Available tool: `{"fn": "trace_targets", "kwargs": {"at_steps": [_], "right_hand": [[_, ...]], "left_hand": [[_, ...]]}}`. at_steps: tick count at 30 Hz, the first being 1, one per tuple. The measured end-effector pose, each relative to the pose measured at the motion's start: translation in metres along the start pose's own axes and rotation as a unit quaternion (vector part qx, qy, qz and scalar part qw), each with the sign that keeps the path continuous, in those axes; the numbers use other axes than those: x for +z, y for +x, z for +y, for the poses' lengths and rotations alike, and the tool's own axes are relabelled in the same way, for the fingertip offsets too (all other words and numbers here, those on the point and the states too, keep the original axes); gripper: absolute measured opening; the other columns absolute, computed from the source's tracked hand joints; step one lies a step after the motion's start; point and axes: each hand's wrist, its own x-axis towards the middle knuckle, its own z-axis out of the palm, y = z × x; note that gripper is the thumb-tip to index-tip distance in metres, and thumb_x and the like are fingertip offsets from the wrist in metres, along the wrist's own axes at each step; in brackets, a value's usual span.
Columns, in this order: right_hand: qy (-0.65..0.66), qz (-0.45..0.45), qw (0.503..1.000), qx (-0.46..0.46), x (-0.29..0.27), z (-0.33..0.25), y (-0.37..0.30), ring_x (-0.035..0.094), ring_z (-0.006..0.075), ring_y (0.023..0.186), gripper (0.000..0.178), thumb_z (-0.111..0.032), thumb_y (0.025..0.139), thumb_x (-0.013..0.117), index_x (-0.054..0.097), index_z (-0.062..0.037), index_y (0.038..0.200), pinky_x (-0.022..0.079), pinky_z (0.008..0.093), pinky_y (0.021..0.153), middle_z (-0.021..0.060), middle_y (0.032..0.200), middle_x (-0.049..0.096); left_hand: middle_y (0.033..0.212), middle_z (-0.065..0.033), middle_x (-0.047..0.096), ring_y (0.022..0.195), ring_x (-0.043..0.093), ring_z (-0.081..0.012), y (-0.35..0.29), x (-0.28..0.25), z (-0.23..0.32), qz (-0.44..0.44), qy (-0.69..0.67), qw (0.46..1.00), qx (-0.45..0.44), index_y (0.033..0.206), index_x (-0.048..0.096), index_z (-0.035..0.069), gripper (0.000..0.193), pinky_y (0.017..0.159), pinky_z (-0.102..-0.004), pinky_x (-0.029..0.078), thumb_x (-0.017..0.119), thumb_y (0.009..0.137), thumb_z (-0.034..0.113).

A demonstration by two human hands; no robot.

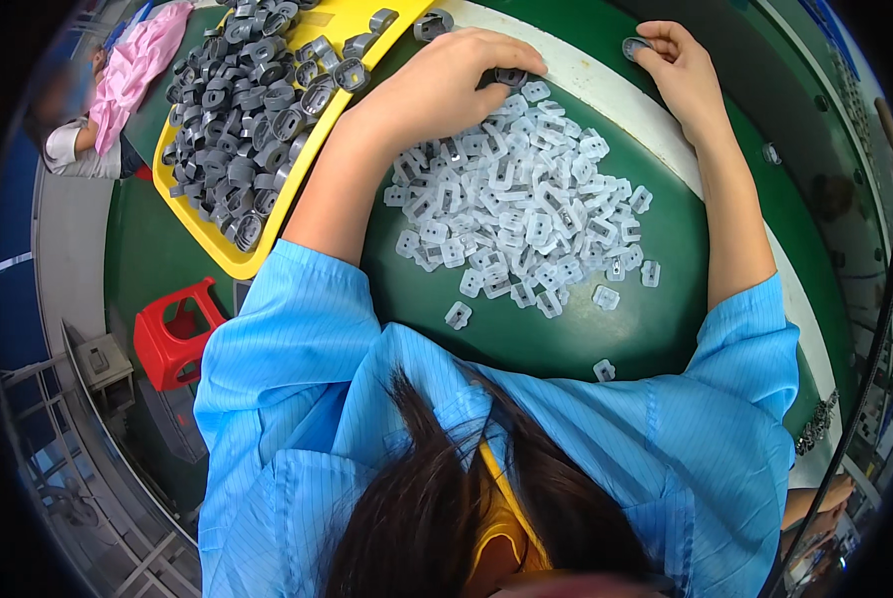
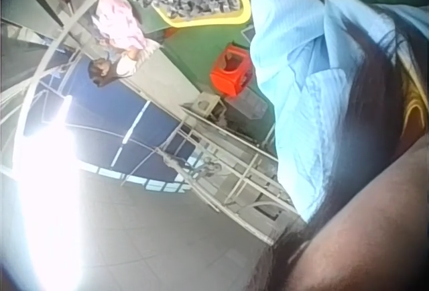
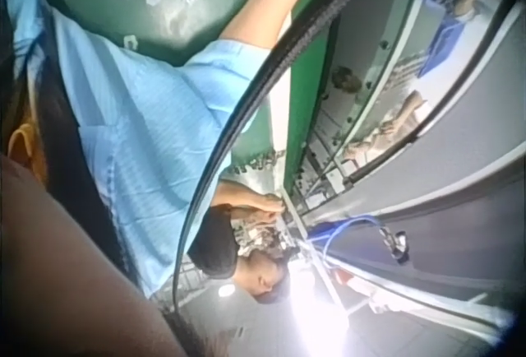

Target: The person fits a grey circular plastic component into a white rectangular plastic frame by hand.

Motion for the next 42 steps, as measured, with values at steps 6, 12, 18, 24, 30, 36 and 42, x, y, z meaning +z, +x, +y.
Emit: {"fn": "trace_targets", "kwargs": {"at_steps": [6, 12, 18, 24, 30, 36, 42], "right_hand": [[-0.082, -0.025, 0.984, -0.158, 0.026, -0.062, -0.027, 0.063, 0.0210, 0.075, 0.012, -0.013, 0.078, 0.065, 0.067, -0.0046, 0.085, 0.050, 0.0323, 0.070, 0.0078, 0.086, 0.064], [-0.165, -0.170, 0.908, -0.345, 0.049, -0.070, -0.039, 0.057, 0.0273, 0.091, 0.023, 0.001, 0.076, 0.060, 0.068, -0.0055, 0.097, 0.048, 0.0372, 0.080, 0.0084, 0.093, 0.062], [-0.279, -0.175, 0.905, -0.271, 0.039, -0.084, -0.045, 0.059, 0.0309, 0.086, 0.022, 0.000, 0.076, 0.062, 0.068, -0.0029, 0.097, 0.048, 0.0403, 0.078, 0.0128, 0.092, 0.060], [-0.229, -0.169, 0.943, -0.172, 0.022, -0.080, -0.040, 0.061, 0.0303, 0.076, 0.017, -0.008, 0.078, 0.067, 0.066, 0.0020, 0.091, 0.049, 0.0381, 0.070, 0.0144, 0.082, 0.063], [0.129, -0.168, 0.977, 0.029, 0.007, -0.087, -0.035, 0.055, 0.0047, 0.063, 0.016, -0.015, 0.080, 0.073, 0.068, -0.0003, 0.084, 0.045, 0.0196, 0.059, 0.0019, 0.074, 0.063], [0.259, -0.088, 0.962, 0.025, 0.036, -0.083, -0.045, 0.058, 0.0056, 0.070, 0.015, -0.013, 0.083, 0.070, 0.067, 0.0003, 0.088, 0.046, 0.0191, 0.065, 0.0029, 0.078, 0.065], [0.284, -0.088, 0.953, 0.059, 0.042, -0.086, -0.051, 0.059, 0.0064, 0.073, 0.015, -0.011, 0.083, 0.070, 0.066, 0.0017, 0.091, 0.046, 0.0186, 0.064, 0.0047, 0.082, 0.067]], "left_hand": [[0.099, -0.0108, 0.064, 0.090, 0.063, -0.0250, -0.004, -0.003, 0.007, 0.023, 0.035, 0.993, -0.114, 0.108, 0.066, 0.007, 0.030, 0.079, -0.0335, 0.051, 0.070, 0.079, 0.013], [0.088, -0.0117, 0.066, 0.076, 0.067, -0.0189, 0.004, -0.001, -0.001, 0.125, -0.030, 0.965, -0.230, 0.108, 0.064, 0.002, 0.033, 0.069, -0.0294, 0.052, 0.071, 0.081, 0.020], [0.086, -0.0085, 0.071, 0.074, 0.065, -0.0085, 0.002, 0.001, -0.001, 0.133, -0.202, 0.936, -0.256, 0.114, 0.063, 0.006, 0.036, 0.064, -0.0230, 0.052, 0.072, 0.080, 0.012], [0.081, -0.0046, 0.062, 0.066, 0.062, -0.0115, 0.015, 0.014, 0.024, 0.180, -0.059, 0.974, -0.122, 0.105, 0.065, 0.005, 0.033, 0.061, -0.0245, 0.051, 0.074, 0.074, 0.004], [0.072, -0.0044, 0.056, 0.058, 0.056, -0.0120, 0.014, 0.020, 0.035, 0.211, -0.004, 0.975, -0.076, 0.096, 0.066, 0.002, 0.030, 0.057, -0.0241, 0.049, 0.078, 0.069, 0.007], [0.072, -0.0041, 0.058, 0.059, 0.057, -0.0124, 0.018, 0.025, 0.037, 0.256, 0.004, 0.963, -0.082, 0.093, 0.067, 0.002, 0.033, 0.056, -0.0237, 0.050, 0.081, 0.065, 0.012], [0.079, -0.0055, 0.061, 0.071, 0.063, -0.0232, 0.013, 0.027, 0.034, 0.283, 0.051, 0.955, -0.069, 0.088, 0.067, 0.006, 0.027, 0.062, -0.0331, 0.052, 0.078, 0.066, 0.018]]}}
